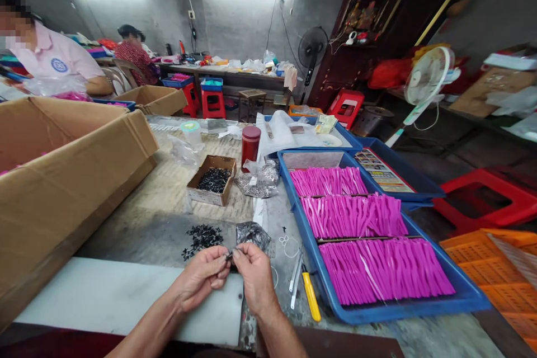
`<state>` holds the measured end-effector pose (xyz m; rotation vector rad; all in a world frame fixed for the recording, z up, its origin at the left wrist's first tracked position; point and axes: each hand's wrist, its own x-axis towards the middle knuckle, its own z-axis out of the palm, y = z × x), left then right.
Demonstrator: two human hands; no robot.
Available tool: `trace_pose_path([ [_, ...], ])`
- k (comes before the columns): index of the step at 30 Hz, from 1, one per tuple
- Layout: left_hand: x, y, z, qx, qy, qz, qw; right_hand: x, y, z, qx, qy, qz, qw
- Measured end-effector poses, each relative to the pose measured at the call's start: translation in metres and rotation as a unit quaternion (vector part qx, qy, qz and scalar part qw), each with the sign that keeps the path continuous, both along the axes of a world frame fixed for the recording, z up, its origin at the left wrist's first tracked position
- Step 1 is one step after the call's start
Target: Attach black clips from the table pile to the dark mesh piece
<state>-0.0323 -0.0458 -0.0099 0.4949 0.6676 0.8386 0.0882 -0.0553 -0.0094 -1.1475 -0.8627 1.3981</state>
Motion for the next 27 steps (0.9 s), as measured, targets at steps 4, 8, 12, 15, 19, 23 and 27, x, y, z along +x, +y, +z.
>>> trace_pose_path([
  [4,0.0000,-0.0005,-0.0006,-0.005,-0.004,-0.006,1.000,-0.0005,0.0010,-0.0002,0.000,-0.001,-0.006,1.000],
  [8,-0.0003,-0.0007,-0.0013,-0.007,-0.009,-0.009,1.000,-0.0005,0.0008,-0.0016,-0.004,0.006,-0.007,1.000],
  [12,-0.0008,-0.0009,-0.0034,-0.008,-0.014,-0.010,1.000,-0.0010,-0.0002,-0.0046,-0.006,0.012,-0.008,1.000],
  [15,-0.0008,-0.0009,-0.0045,-0.007,-0.015,-0.012,1.000,-0.0013,0.0000,-0.0071,-0.006,0.010,-0.006,1.000],
  [19,-0.0005,-0.0007,-0.0040,-0.007,-0.015,-0.014,1.000,-0.0021,0.0005,-0.0067,-0.008,0.004,-0.009,1.000],
  [23,-0.0005,-0.0008,-0.0041,-0.008,-0.018,-0.013,1.000,-0.0031,-0.0001,-0.0037,-0.012,0.009,-0.011,1.000],
  [27,-0.0009,-0.0014,-0.0042,-0.014,-0.016,-0.016,1.000,-0.0026,-0.0005,-0.0043,-0.015,0.005,-0.009,1.000],
])
